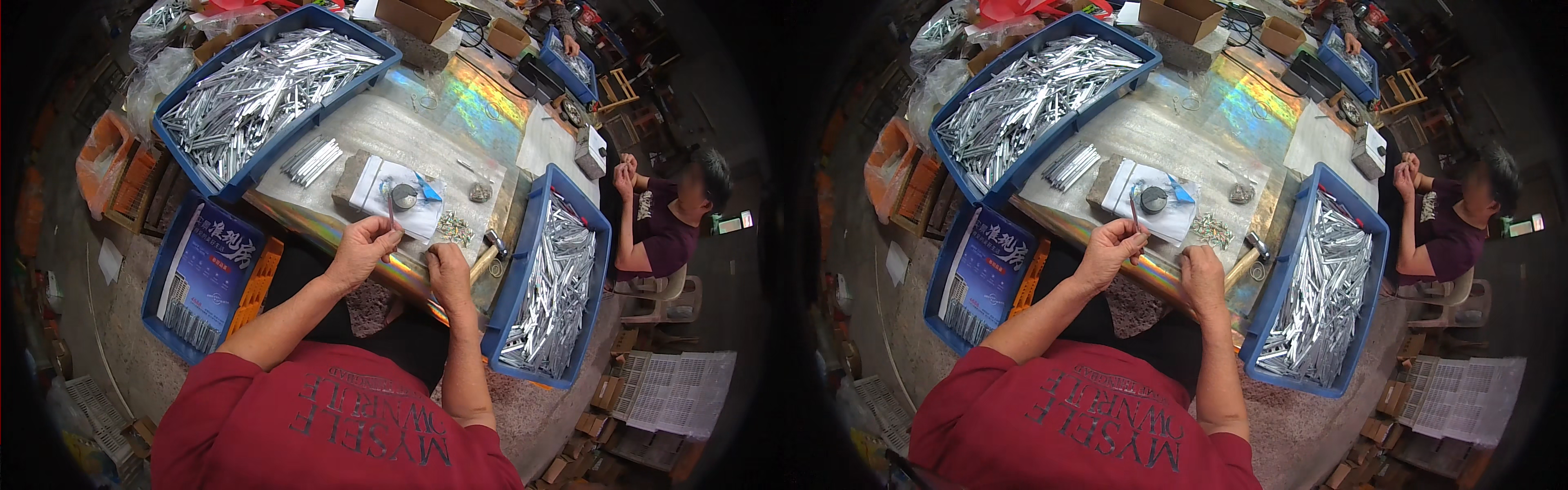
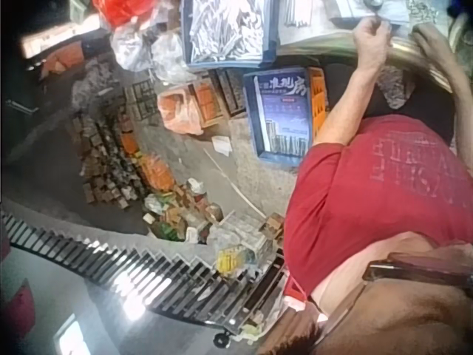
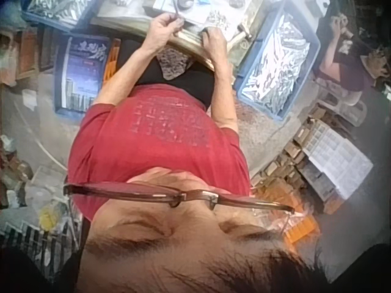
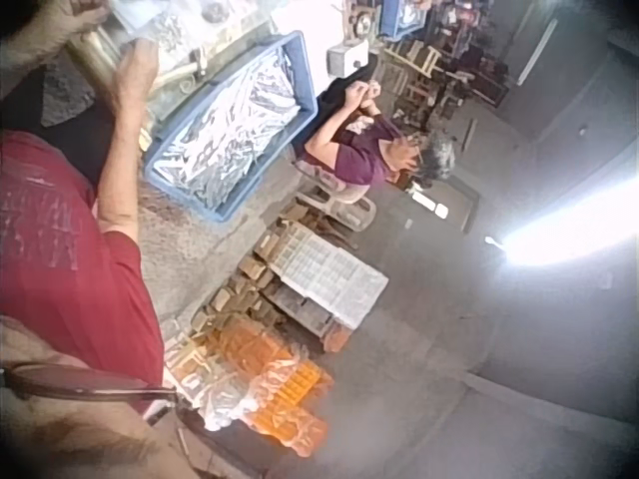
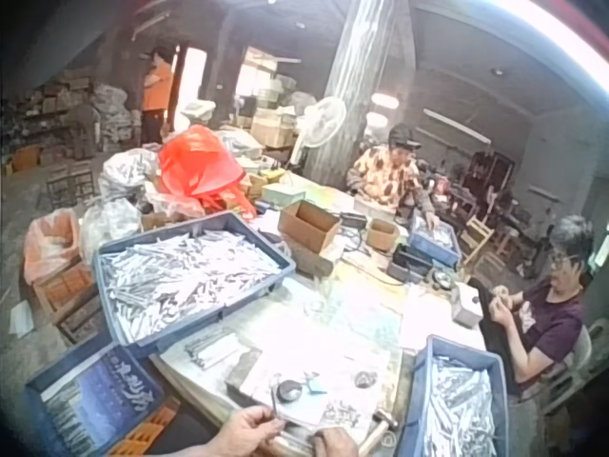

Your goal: The person assembles metal components by picking metal strips and pins from the table, inserting the pins into the strips by hand, and securing them with a hammer on a metal block.

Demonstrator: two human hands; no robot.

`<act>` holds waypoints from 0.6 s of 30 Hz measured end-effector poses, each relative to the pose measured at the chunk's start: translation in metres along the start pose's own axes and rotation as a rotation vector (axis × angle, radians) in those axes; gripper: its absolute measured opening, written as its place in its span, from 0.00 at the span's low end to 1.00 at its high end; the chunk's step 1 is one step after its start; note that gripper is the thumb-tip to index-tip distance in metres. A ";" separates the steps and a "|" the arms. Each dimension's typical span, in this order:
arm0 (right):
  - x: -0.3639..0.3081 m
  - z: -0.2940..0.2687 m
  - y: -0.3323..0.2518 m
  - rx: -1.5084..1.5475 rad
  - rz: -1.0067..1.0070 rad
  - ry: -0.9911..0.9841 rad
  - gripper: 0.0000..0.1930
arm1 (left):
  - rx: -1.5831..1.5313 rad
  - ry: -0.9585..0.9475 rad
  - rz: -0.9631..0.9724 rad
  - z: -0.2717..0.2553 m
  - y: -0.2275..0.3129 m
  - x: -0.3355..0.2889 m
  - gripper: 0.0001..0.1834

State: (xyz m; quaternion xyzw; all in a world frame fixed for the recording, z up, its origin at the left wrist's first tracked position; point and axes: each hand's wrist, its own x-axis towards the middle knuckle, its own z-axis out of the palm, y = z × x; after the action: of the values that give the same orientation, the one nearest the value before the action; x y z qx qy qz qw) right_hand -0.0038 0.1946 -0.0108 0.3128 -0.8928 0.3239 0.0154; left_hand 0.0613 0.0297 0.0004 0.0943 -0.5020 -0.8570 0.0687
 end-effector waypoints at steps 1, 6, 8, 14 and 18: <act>0.000 0.004 0.000 -0.058 -0.007 -0.007 0.03 | 0.001 0.000 -0.001 0.000 0.000 0.000 0.07; 0.001 0.012 -0.004 -0.355 -0.046 -0.033 0.04 | -0.002 -0.003 -0.007 0.000 -0.002 0.001 0.07; 0.003 0.013 -0.004 -0.417 -0.053 -0.061 0.04 | -0.001 -0.004 -0.004 0.000 -0.002 0.000 0.07; -0.003 0.012 0.007 -0.155 -0.001 0.110 0.03 | -0.001 0.005 -0.005 0.001 -0.001 0.000 0.07; -0.005 0.007 0.007 0.039 0.090 0.175 0.03 | 0.012 0.000 -0.011 0.002 -0.001 -0.002 0.07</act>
State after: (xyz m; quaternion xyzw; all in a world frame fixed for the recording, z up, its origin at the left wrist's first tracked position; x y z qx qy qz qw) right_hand -0.0025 0.1973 -0.0214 0.2430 -0.8948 0.3675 0.0727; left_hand 0.0624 0.0317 0.0006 0.0975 -0.5064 -0.8544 0.0633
